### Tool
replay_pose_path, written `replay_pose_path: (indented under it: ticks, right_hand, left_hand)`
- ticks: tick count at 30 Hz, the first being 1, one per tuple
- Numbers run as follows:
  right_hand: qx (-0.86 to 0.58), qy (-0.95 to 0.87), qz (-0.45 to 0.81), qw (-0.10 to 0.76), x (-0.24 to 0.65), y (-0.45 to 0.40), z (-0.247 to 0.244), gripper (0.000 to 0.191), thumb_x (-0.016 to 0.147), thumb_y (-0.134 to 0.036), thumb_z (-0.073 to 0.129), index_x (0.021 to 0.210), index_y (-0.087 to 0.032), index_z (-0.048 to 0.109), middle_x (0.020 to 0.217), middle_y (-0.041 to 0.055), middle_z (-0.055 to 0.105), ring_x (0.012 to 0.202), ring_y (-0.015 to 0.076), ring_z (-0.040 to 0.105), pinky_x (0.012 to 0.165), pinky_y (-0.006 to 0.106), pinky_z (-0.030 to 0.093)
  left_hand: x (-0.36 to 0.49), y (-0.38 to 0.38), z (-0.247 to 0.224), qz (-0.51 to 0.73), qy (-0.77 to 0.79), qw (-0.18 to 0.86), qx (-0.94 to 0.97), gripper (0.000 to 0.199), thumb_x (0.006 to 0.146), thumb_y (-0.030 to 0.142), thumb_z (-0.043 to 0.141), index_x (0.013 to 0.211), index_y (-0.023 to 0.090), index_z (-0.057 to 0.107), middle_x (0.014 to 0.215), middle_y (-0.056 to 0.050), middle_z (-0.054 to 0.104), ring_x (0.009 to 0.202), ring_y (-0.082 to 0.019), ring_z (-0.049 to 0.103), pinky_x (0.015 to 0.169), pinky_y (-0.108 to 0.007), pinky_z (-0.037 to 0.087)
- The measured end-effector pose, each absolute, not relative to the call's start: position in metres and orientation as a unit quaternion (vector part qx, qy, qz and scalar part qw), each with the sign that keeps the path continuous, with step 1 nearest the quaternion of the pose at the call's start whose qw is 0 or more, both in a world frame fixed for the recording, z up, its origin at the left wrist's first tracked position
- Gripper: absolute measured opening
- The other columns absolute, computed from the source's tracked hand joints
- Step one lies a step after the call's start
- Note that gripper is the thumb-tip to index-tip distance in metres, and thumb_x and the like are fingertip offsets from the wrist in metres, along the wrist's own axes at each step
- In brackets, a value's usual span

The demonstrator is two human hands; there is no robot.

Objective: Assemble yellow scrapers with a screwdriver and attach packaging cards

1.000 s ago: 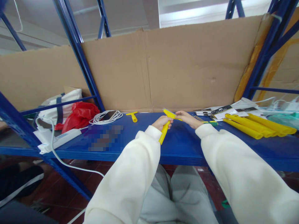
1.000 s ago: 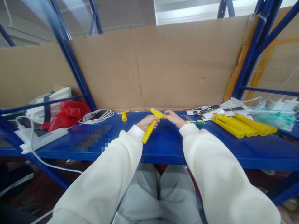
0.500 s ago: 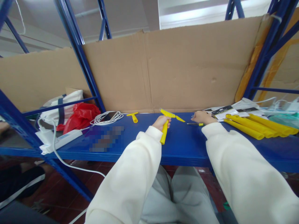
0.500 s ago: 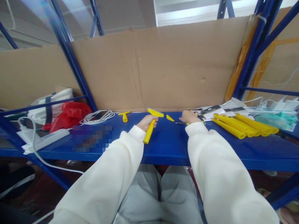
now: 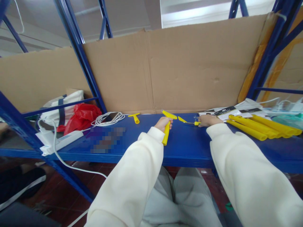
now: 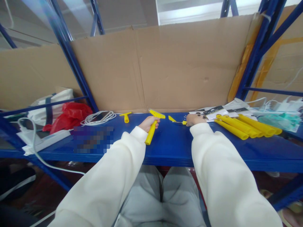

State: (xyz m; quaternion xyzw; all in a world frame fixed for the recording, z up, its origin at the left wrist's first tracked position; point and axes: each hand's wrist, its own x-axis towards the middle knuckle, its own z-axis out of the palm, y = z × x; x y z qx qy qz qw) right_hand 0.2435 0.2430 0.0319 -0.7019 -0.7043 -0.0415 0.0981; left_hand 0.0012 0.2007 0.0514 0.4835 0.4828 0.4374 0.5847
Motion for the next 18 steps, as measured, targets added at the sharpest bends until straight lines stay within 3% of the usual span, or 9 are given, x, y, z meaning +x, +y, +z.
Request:
replay_pose_path:
  ticks: [1,5,9,14,18]
  right_hand:
    - [-0.703,-0.709,-0.021,0.06,0.236,0.24,0.035,0.016,0.07,-0.03,0.076,0.083,-0.02,0.075,0.092,0.0139,0.073,0.099,0.0338,0.066,0.087,0.051,0.049]
    - [-0.694,-0.717,-0.026,0.059,0.216,0.231,0.046,0.026,0.078,-0.032,0.069,0.104,-0.026,0.074,0.117,0.0119,0.07,0.118,0.0333,0.059,0.098,0.051,0.043]
    - [-0.748,-0.662,-0.027,0.023,0.222,0.23,0.047,0.041,0.073,-0.038,0.076,0.11,-0.021,0.072,0.124,0.0187,0.064,0.121,0.0391,0.056,0.094,0.054,0.045]
    - [-0.727,-0.684,-0.018,0.058,0.229,0.232,0.048,0.029,0.07,-0.034,0.077,0.094,-0.02,0.072,0.106,0.0148,0.071,0.108,0.0344,0.064,0.089,0.047,0.048]
    - [-0.652,-0.721,0.029,0.231,0.222,0.234,0.048,0.018,0.074,-0.033,0.072,0.085,-0.019,0.068,0.081,0.0076,0.072,0.081,0.0241,0.068,0.075,0.034,0.052]
  left_hand:
    - [0.001,0.201,0.051,0.438,0.483,0.584,0.484,0.026,0.09,0.001,0.044,0.07,0.018,0.045,0.049,0.006,0.042,0.036,-0.007,0.035,0.039,-0.02,0.028]
    - [0.002,0.201,0.051,0.442,0.485,0.579,0.483,0.026,0.091,0.002,0.044,0.07,0.018,0.046,0.049,0.006,0.042,0.036,-0.007,0.036,0.039,-0.02,0.028]
    - [0.001,0.201,0.051,0.439,0.49,0.578,0.483,0.027,0.091,0.001,0.044,0.069,0.018,0.045,0.048,0.006,0.043,0.035,-0.006,0.036,0.039,-0.02,0.029]
    - [0.001,0.201,0.052,0.44,0.496,0.573,0.481,0.027,0.091,0.001,0.044,0.069,0.017,0.046,0.048,0.006,0.043,0.035,-0.006,0.036,0.038,-0.02,0.029]
    - [0.0,0.203,0.05,0.453,0.5,0.572,0.468,0.025,0.088,0.0,0.046,0.07,0.017,0.048,0.049,0.006,0.043,0.036,-0.007,0.036,0.039,-0.02,0.029]
